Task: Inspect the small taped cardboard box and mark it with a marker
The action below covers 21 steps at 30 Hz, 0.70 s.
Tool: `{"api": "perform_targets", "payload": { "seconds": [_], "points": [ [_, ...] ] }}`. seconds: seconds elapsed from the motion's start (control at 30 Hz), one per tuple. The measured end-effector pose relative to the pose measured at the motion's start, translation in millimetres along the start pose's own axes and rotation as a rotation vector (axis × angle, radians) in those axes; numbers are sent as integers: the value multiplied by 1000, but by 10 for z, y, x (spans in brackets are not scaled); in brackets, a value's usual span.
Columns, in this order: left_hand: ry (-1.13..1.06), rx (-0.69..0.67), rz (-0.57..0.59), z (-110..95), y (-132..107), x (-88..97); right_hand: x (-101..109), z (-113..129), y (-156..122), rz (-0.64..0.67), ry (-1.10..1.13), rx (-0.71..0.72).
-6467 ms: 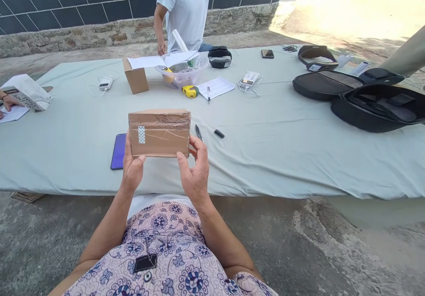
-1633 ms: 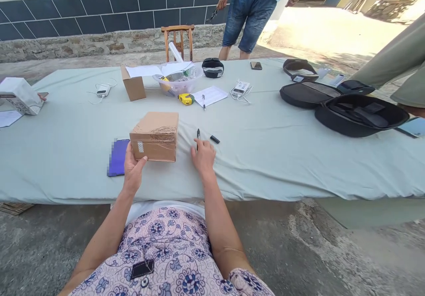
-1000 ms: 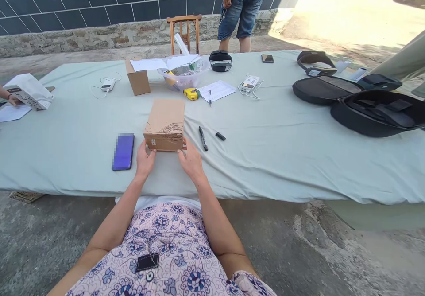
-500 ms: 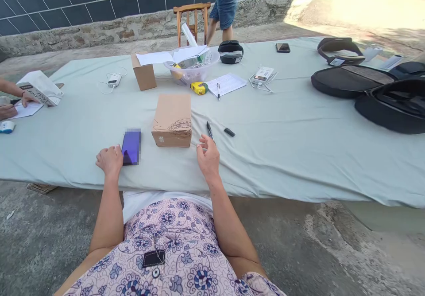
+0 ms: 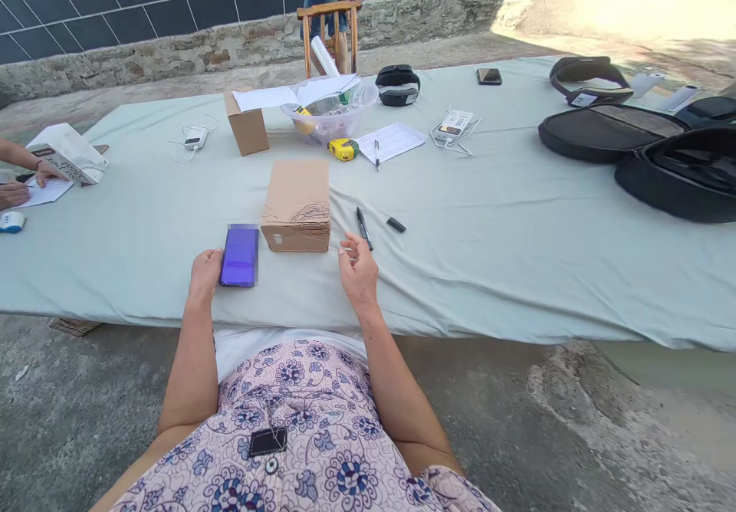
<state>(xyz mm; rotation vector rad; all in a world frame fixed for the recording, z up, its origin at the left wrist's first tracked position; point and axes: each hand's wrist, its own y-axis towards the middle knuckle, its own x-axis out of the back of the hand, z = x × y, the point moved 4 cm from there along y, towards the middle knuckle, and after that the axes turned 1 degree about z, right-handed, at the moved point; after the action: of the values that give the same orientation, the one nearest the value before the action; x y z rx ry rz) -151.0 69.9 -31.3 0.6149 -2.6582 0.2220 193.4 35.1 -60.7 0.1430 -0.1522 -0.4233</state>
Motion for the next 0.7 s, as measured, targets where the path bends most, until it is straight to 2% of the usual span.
{"api": "perform_targets", "payload": {
  "seconds": [0.13, 0.37, 0.53, 0.7],
  "points": [
    [-116, 120, 54, -11, -38, -109, -45, -24, -19, 4, 34, 6],
    [-274, 215, 32, -8, -112, -225, -214, -37, -123, 87, 83, 10],
    [-404, 192, -44, -42, -157, -154, -289, 16, -200, 178, 97, -3],
    [-520, 84, -100, -309, -294, -24, -287, 154, -250, 247, 148, -41]
  ]
}}
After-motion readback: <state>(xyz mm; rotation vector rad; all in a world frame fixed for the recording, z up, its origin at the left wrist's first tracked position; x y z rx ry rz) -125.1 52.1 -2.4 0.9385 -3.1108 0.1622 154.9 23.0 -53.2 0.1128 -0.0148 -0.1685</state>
